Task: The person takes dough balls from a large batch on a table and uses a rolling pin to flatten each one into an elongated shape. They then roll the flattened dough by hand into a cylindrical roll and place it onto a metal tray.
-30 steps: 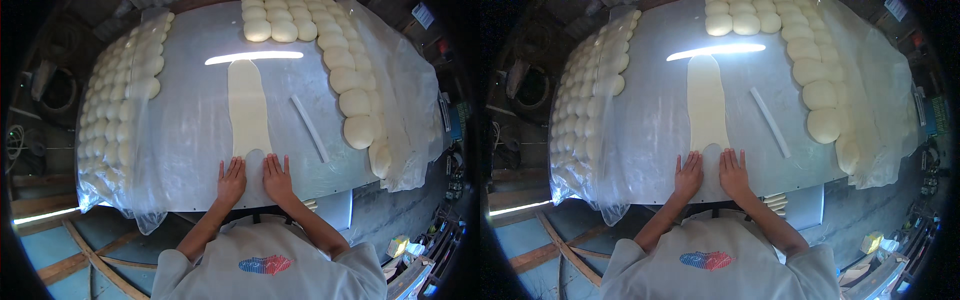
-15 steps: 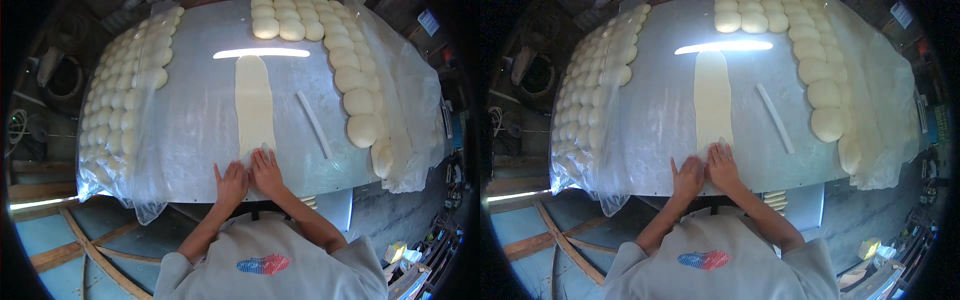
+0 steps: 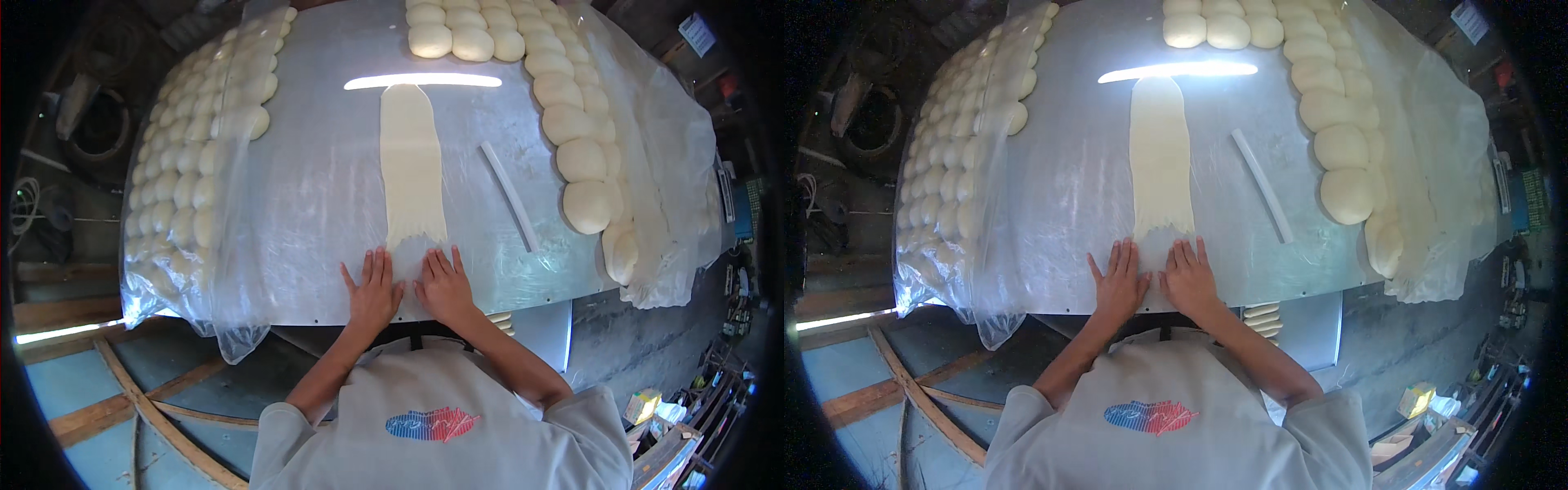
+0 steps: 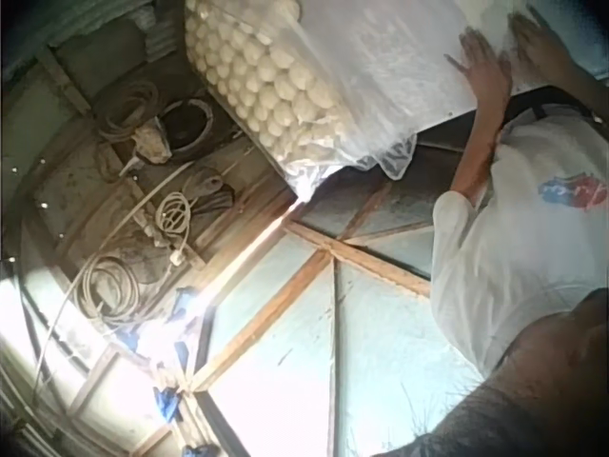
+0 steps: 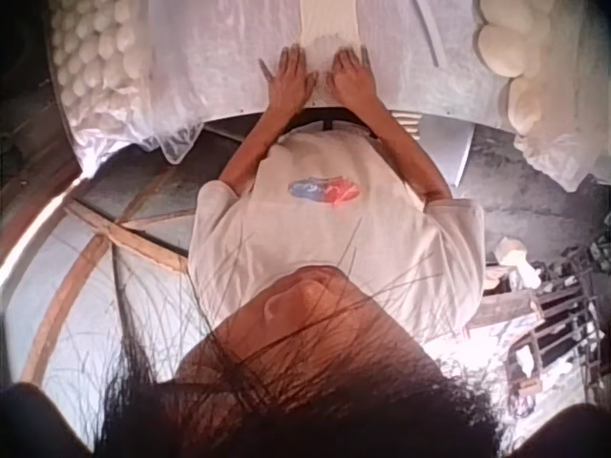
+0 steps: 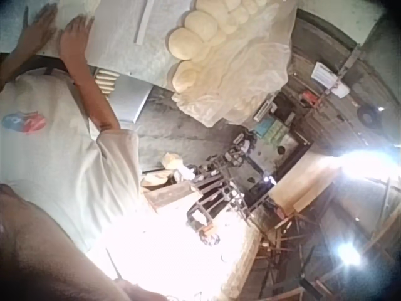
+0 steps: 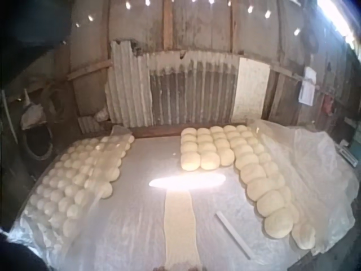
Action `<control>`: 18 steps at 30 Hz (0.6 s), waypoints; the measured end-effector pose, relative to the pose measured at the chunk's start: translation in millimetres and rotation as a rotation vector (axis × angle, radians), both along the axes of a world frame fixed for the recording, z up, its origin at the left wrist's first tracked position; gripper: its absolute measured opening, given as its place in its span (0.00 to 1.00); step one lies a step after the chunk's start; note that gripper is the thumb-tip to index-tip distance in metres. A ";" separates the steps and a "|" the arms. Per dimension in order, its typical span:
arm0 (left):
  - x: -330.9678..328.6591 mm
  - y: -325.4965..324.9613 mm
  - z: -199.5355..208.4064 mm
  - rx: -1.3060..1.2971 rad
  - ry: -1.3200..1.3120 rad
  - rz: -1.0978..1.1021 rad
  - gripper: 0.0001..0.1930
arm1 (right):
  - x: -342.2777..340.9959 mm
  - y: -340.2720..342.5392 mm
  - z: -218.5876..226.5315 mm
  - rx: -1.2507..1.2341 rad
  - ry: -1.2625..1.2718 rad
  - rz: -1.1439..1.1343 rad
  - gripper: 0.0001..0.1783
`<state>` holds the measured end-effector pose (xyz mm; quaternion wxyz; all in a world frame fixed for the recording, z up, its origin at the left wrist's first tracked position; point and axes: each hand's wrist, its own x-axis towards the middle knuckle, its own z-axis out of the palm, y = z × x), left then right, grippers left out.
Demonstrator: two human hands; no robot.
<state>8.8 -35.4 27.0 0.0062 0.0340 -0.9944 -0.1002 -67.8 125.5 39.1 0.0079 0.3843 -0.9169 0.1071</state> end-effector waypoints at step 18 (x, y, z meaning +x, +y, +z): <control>32.5 -11.3 -10.2 0.142 0.101 0.221 0.26 | -23.3 -10.3 9.9 -0.035 0.087 0.110 0.31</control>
